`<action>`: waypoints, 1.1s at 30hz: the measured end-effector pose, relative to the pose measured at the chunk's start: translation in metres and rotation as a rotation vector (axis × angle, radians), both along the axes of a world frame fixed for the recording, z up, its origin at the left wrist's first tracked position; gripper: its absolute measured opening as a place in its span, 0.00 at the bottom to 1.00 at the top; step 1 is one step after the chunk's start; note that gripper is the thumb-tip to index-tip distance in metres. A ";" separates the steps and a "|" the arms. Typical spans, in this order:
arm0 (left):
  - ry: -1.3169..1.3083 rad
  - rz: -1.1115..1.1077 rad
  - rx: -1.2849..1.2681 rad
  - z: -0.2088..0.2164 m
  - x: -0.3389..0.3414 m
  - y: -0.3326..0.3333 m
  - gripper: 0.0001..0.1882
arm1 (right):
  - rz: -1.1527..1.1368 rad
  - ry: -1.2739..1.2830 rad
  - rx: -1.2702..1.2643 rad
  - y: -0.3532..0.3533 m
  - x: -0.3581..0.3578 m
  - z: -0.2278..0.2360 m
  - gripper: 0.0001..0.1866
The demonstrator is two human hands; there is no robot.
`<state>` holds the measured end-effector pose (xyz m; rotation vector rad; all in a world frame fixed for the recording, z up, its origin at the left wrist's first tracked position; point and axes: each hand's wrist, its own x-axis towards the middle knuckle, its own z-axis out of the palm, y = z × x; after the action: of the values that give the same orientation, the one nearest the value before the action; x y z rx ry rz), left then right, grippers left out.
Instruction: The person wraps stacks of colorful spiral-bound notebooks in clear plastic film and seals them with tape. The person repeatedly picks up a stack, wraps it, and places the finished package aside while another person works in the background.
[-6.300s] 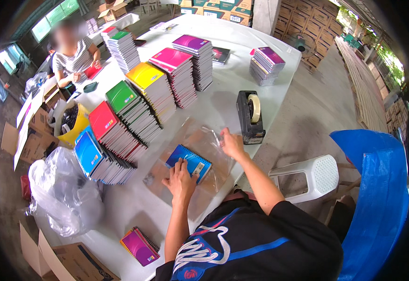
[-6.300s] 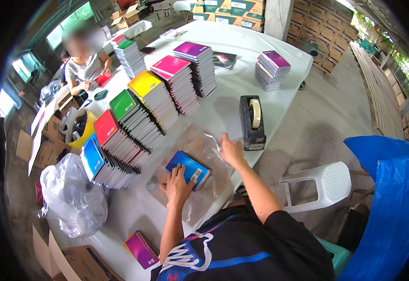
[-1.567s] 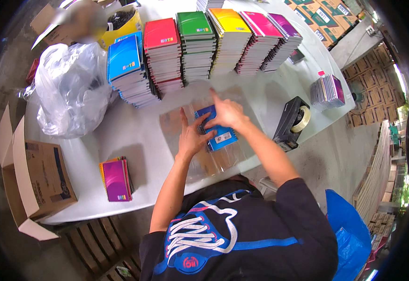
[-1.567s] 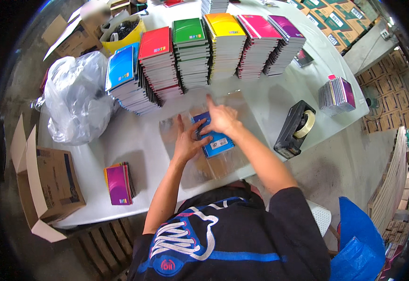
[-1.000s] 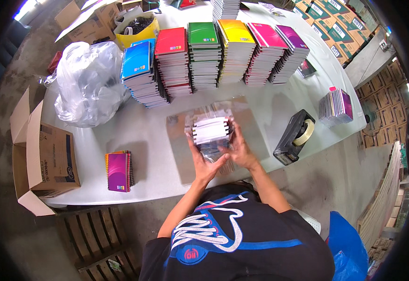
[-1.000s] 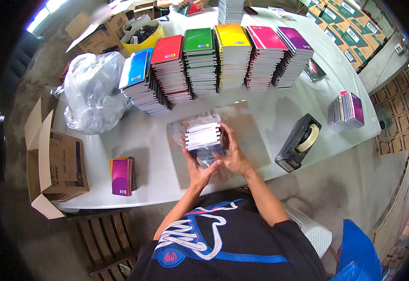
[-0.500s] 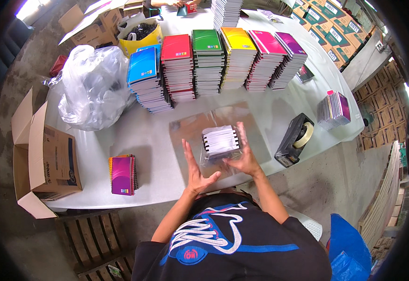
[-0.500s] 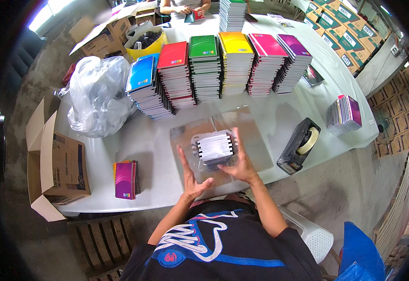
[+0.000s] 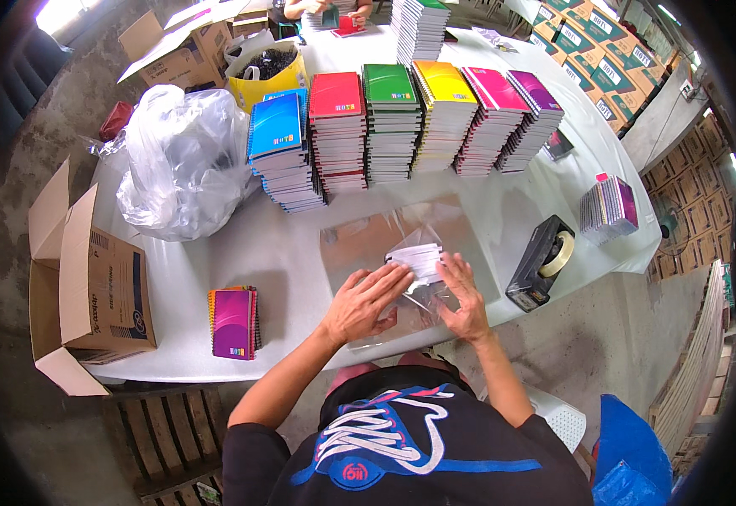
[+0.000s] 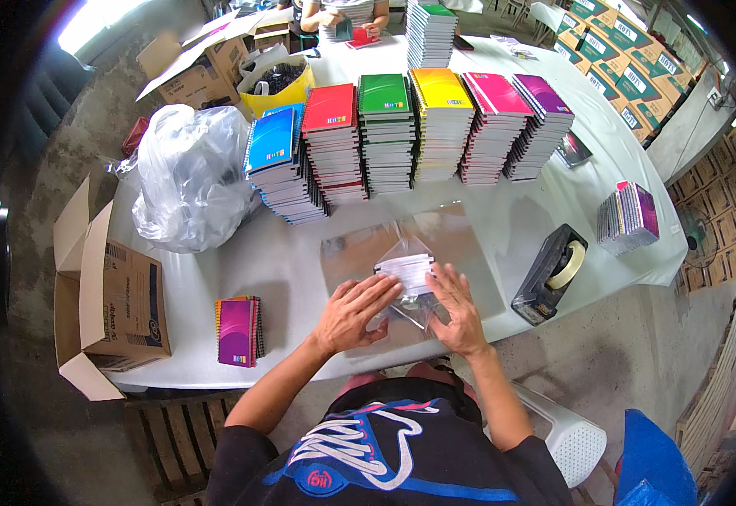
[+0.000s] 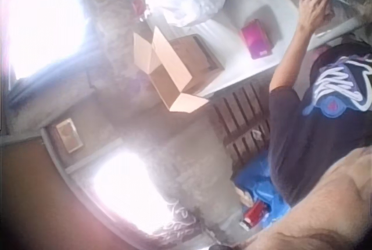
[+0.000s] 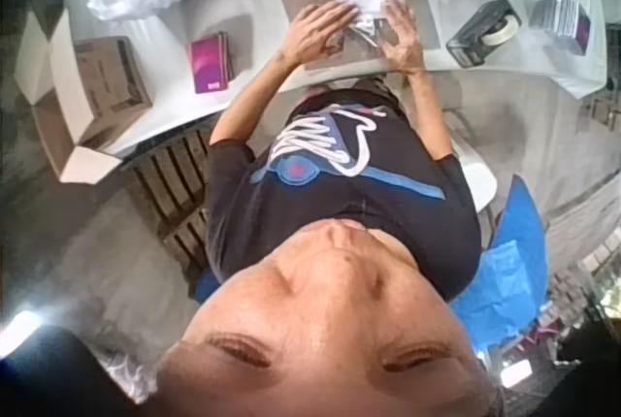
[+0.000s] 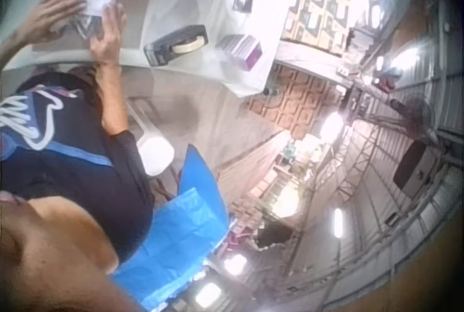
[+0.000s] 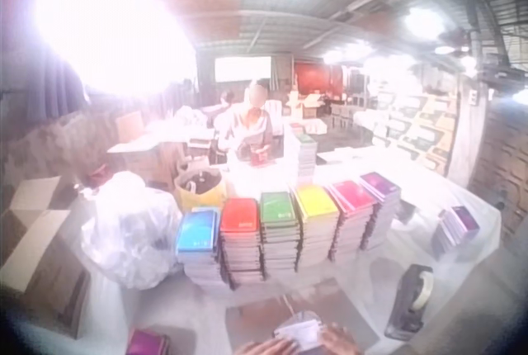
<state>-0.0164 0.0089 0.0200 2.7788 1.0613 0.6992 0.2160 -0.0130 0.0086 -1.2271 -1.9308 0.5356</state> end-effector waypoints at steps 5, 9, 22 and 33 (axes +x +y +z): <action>0.134 -0.051 -0.094 0.013 -0.003 0.012 0.42 | 0.124 -0.055 -0.059 0.017 0.009 0.018 0.31; 0.205 -0.113 -0.140 0.021 -0.007 0.020 0.45 | 0.108 -0.002 -0.053 0.017 0.008 0.024 0.31; 0.238 -0.159 -0.185 0.029 -0.012 0.030 0.49 | 0.133 -0.165 0.041 0.028 0.011 0.015 0.30; 0.099 -0.274 -0.206 0.048 -0.012 0.045 0.42 | 0.092 -0.336 0.000 0.026 0.000 0.030 0.31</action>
<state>-0.0279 0.0537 0.0683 2.7253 0.6984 0.3986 0.2159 0.0132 0.0390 -1.2982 -2.2757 0.3945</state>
